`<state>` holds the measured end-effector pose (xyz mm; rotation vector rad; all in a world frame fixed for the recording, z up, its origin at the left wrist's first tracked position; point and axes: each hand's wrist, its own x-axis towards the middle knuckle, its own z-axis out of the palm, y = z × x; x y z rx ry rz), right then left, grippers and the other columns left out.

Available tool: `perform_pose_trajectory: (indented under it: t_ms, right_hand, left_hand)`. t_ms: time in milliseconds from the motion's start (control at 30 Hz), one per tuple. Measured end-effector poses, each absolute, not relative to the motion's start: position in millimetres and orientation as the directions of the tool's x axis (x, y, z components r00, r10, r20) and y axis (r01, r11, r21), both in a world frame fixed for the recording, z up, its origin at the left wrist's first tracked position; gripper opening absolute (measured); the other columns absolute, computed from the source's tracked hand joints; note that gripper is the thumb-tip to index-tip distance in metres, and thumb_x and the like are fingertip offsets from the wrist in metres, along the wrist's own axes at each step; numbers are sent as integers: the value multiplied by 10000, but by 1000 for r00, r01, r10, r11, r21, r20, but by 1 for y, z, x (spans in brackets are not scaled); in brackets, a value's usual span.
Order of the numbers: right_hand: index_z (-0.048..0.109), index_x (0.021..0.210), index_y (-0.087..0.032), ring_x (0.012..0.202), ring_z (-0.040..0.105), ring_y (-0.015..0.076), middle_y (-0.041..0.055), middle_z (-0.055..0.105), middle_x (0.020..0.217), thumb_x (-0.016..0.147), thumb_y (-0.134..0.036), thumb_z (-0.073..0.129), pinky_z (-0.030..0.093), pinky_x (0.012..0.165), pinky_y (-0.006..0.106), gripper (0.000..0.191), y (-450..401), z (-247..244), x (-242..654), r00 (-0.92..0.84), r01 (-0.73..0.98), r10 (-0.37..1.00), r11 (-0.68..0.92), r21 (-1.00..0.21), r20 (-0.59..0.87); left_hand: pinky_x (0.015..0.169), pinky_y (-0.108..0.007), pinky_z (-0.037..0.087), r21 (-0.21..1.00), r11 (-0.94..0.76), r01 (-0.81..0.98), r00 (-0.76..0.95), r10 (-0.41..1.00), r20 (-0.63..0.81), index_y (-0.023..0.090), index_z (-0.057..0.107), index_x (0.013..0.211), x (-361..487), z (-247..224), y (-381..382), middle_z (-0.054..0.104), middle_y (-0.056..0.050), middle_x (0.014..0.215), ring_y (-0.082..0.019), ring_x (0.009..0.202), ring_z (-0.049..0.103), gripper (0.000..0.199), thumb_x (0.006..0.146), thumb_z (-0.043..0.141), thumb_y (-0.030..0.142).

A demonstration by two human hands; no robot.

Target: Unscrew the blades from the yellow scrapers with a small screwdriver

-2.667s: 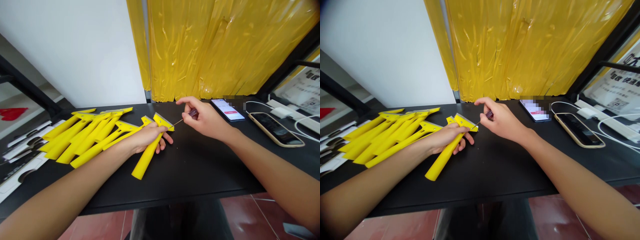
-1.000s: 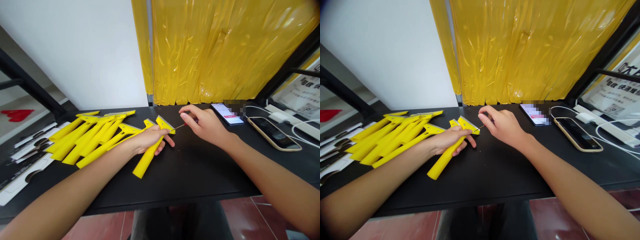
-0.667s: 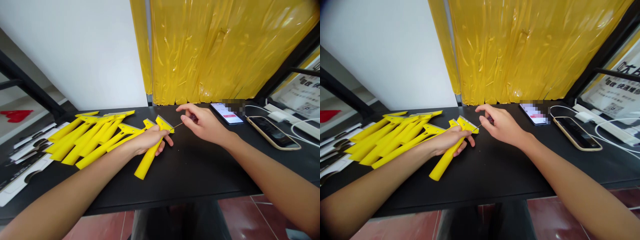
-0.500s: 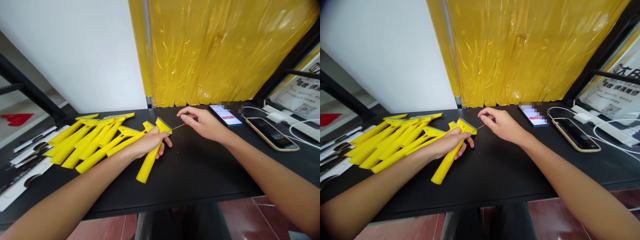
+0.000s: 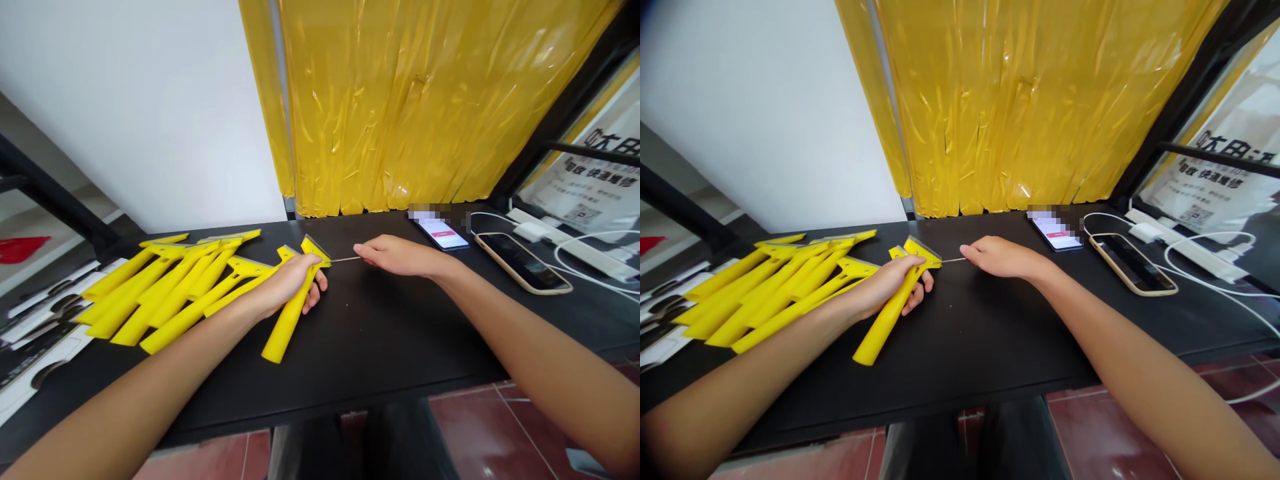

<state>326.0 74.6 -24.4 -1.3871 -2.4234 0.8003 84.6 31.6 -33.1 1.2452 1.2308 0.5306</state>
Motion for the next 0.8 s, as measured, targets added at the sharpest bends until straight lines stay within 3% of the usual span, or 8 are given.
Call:
perform_pose_trajectory:
  t_ms: [300, 533, 667, 733, 800]
  right_hand:
    - [520, 740, -211, 632, 508, 143, -1, 599, 709, 935, -566, 532, 342, 579, 281, 406, 71, -20, 327, -528, 725, 849, 446, -524, -7]
    - [489, 917, -247, 599, 507, 153, -24, 617, 717, 901, -464, 639, 311, 570, 288, 264, 62, -19, 324, -536, 742, 834, 538, -399, 129]
    - [543, 816, -238, 632, 557, 185, 18, 646, 719, 998, -548, 452, 318, 602, 316, 370, 51, -14, 319, -489, 778, 862, 500, -380, 133]
    - [554, 750, -225, 684, 591, 202, 47, 671, 753, 1044, -452, 363, 334, 639, 332, 418, 48, -12, 317, -482, 789, 862, 504, -353, 154]
    - [607, 847, -223, 748, 615, 209, 56, 696, 835, 1038, -362, 387, 365, 672, 334, 322, 47, -12, 317, -505, 758, 838, 545, -358, 206]
  left_hand:
    - [332, -229, 352, 909, 325, 262, 316, 861, -399, 206, 508, 774, 86, -30, 30, 558, -11, 464, -130, 330, 446, 287, 965, 467, 416]
    - [344, -224, 315, 871, 422, 253, 283, 829, -483, 187, 514, 747, 89, -24, 31, 550, -27, 468, -119, 336, 443, 417, 1002, 418, 503]
    - [360, -217, 315, 868, 439, 231, 307, 814, -493, 172, 542, 745, 87, -24, 33, 555, -33, 484, -110, 350, 429, 446, 997, 434, 523]
    - [363, -216, 311, 864, 440, 245, 311, 808, -500, 162, 554, 714, 85, -26, 35, 540, -39, 475, -110, 355, 422, 487, 991, 428, 541]
    - [366, -216, 307, 859, 440, 262, 319, 800, -508, 149, 570, 681, 83, -28, 36, 514, -45, 455, -111, 359, 415, 532, 985, 417, 557]
